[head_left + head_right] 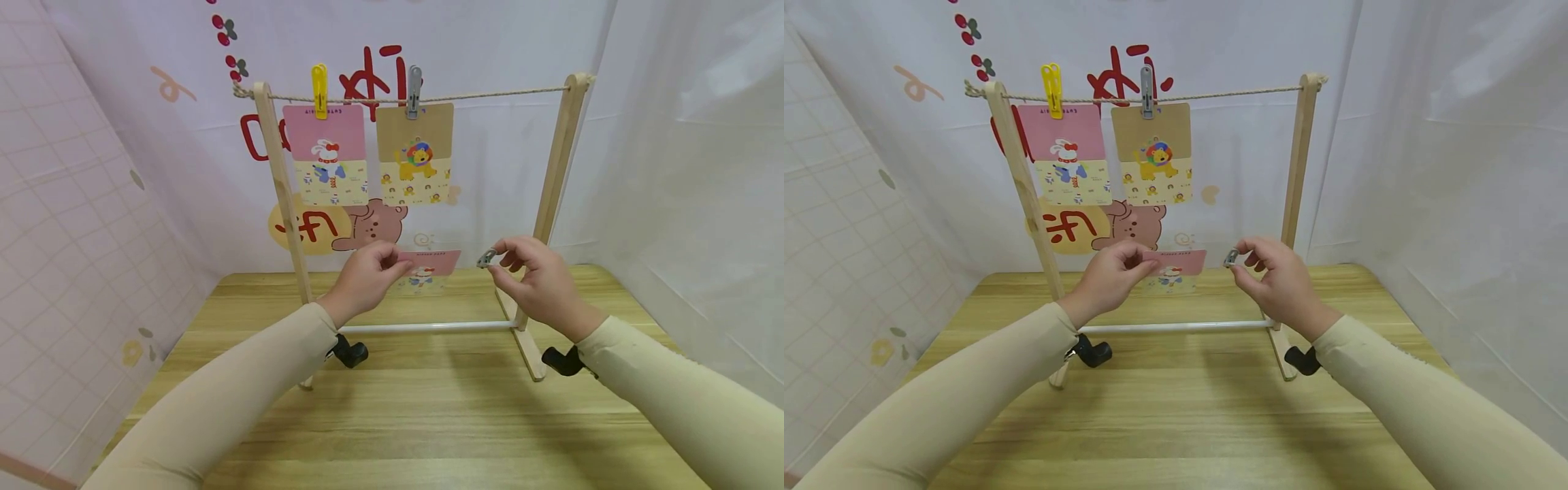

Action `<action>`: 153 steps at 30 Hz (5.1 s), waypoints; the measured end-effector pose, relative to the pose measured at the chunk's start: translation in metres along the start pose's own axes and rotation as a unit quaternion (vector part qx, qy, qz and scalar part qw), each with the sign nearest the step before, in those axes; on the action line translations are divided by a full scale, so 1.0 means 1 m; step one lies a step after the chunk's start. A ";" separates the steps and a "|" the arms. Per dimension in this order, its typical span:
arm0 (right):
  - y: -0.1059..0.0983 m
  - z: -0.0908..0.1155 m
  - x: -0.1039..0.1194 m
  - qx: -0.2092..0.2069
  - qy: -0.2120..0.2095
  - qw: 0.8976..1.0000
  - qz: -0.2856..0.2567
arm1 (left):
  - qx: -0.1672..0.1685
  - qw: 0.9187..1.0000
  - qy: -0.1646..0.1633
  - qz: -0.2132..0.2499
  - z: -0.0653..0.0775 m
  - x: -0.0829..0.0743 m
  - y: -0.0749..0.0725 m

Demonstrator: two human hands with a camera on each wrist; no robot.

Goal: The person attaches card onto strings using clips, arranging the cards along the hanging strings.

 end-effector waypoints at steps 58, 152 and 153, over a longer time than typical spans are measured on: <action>-0.100 -0.055 0.050 -0.162 -0.025 0.986 -0.028 | -0.036 0.995 0.076 0.058 -0.083 -0.106 -0.016; -0.117 -0.146 0.065 -0.150 -0.015 0.986 0.075 | -0.187 0.980 0.054 0.032 -0.144 -0.132 -0.037; -0.117 -0.147 0.066 -0.150 -0.018 0.985 0.079 | -0.189 0.980 0.055 0.031 -0.144 -0.132 -0.037</action>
Point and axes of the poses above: each hand's wrist, its own z-axis away from the middle knuckle, its own y-axis out of the palm, x = y × z, the point moved 7 cm from there along -z, towards the middle knuckle, and after that the axes turned 5 degrees about y, right-handed, at the moved point
